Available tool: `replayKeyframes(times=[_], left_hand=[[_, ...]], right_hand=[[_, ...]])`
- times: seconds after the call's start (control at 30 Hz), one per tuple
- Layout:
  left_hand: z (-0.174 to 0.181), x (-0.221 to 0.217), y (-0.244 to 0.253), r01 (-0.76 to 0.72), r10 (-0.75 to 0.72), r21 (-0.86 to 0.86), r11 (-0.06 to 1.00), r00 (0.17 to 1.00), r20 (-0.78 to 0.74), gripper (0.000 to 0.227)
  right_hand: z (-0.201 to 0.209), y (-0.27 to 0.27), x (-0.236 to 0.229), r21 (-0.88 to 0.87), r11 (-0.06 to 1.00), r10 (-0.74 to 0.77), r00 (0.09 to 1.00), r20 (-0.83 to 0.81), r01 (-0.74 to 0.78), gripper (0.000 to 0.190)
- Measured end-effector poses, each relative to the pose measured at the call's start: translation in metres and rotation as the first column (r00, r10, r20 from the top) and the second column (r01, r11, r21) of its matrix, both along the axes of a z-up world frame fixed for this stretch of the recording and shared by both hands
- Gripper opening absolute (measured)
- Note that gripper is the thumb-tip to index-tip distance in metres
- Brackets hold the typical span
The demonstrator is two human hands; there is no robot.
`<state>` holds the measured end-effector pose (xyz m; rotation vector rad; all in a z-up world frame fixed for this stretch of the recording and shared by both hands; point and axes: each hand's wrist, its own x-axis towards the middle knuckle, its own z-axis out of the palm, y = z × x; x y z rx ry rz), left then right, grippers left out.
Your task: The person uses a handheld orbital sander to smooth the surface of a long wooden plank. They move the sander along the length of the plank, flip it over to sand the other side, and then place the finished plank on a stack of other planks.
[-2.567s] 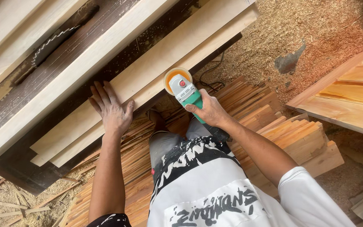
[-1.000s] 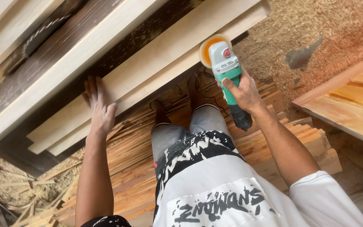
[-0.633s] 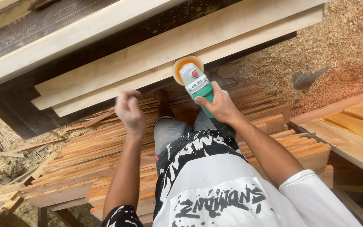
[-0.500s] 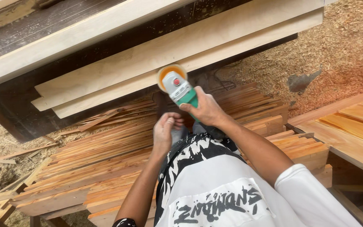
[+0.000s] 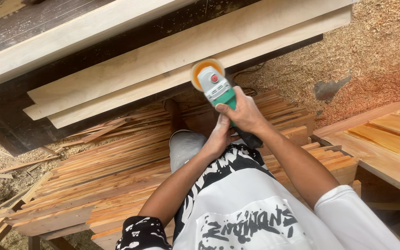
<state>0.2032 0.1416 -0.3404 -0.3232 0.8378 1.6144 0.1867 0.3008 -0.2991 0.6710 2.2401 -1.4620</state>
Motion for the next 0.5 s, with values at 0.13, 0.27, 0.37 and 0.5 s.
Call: replayKeyframes(times=[0.13,0.27,0.37,0.5], left_hand=[[-0.008,0.009,0.042,0.090,-0.089,0.017,0.996,0.995,-0.041,0.085],[-0.012,0.014,0.060,0.096,-0.073,0.055,0.994,0.941,-0.331,0.080],[-0.007,0.011,0.044,0.125,-0.122,-0.010,0.992,0.949,-0.292,0.080],[0.005,-0.002,0.000,0.074,-0.086,-0.078,0.994,0.984,-0.156,0.082]], right_hand=[[0.006,0.039,0.016,0.024,0.994,-0.110,0.994,-0.020,0.111,0.081],[0.018,0.052,0.022,-0.092,0.970,-0.232,0.970,-0.071,0.226,0.084],[0.020,0.038,0.016,-0.081,0.979,-0.194,0.979,-0.060,0.189,0.082],[0.014,-0.004,0.000,-0.106,0.988,-0.114,0.993,-0.033,0.110,0.079]])
